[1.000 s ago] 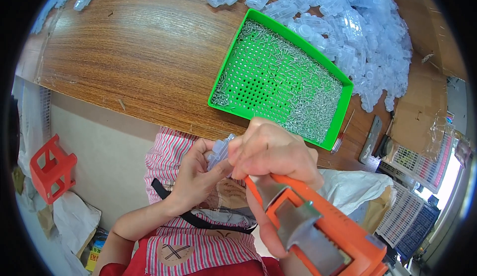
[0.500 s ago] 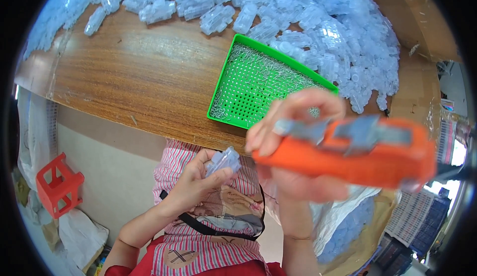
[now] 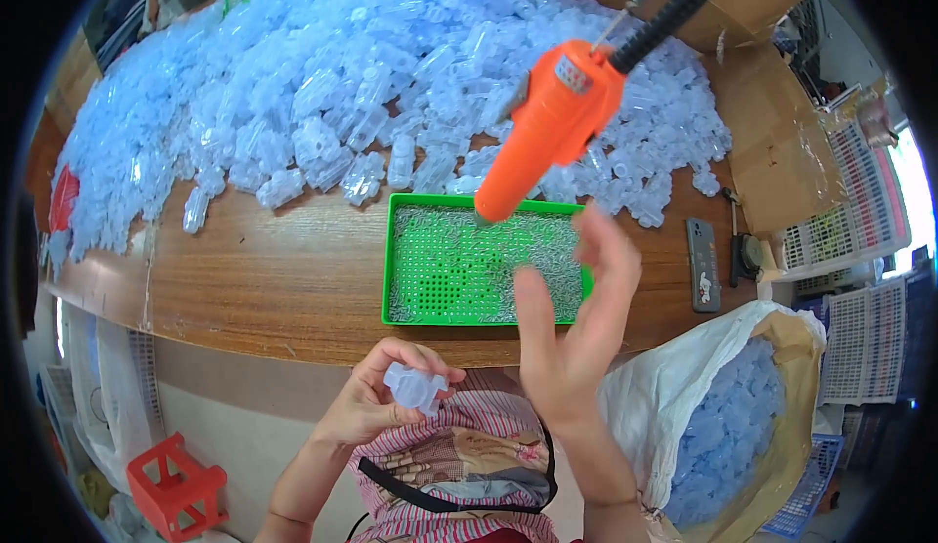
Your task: The person picks up plastic components, uses a power screwdriver to drive screws from a tray into them, and sets the finished pieces aside on the table.
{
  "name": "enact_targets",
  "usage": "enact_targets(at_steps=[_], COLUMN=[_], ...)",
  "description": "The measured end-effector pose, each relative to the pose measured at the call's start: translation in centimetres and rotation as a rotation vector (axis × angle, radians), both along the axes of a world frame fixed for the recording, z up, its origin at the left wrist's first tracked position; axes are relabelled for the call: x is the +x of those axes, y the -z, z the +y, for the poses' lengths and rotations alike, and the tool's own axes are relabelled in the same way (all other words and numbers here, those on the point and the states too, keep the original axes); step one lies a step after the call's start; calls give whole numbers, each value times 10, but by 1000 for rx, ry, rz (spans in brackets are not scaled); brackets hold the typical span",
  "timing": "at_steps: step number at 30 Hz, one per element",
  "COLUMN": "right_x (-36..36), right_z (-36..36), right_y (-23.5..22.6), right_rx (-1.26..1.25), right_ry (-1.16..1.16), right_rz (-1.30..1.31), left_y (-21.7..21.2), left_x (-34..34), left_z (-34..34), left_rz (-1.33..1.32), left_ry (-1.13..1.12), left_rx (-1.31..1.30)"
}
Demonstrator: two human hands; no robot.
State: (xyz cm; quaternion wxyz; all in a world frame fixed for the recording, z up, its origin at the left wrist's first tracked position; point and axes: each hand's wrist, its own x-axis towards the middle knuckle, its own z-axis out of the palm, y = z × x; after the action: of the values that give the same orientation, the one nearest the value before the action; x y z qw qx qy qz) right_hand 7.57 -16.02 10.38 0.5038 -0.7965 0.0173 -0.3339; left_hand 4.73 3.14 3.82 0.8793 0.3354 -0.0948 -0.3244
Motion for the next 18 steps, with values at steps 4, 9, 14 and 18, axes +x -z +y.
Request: enact_targets(at_steps=[4,9,14,18], right_x=[-48,-64,-78,-85], right_z=[2,-12,-30,-38], right_y=[-15,12,19,12], right_rx=[-266,48,846,1234], right_ry=[-439,-421,-437,-406], right_rz=[178,314,442,454], left_y=[-11,-26,-47,-47], left_x=[19,24,24,22], left_z=[-12,-31,-45,-54], left_rz=[-275,-539,-411,-390], left_ry=[47,-104,-3,91], left_rx=[16,423,417,463])
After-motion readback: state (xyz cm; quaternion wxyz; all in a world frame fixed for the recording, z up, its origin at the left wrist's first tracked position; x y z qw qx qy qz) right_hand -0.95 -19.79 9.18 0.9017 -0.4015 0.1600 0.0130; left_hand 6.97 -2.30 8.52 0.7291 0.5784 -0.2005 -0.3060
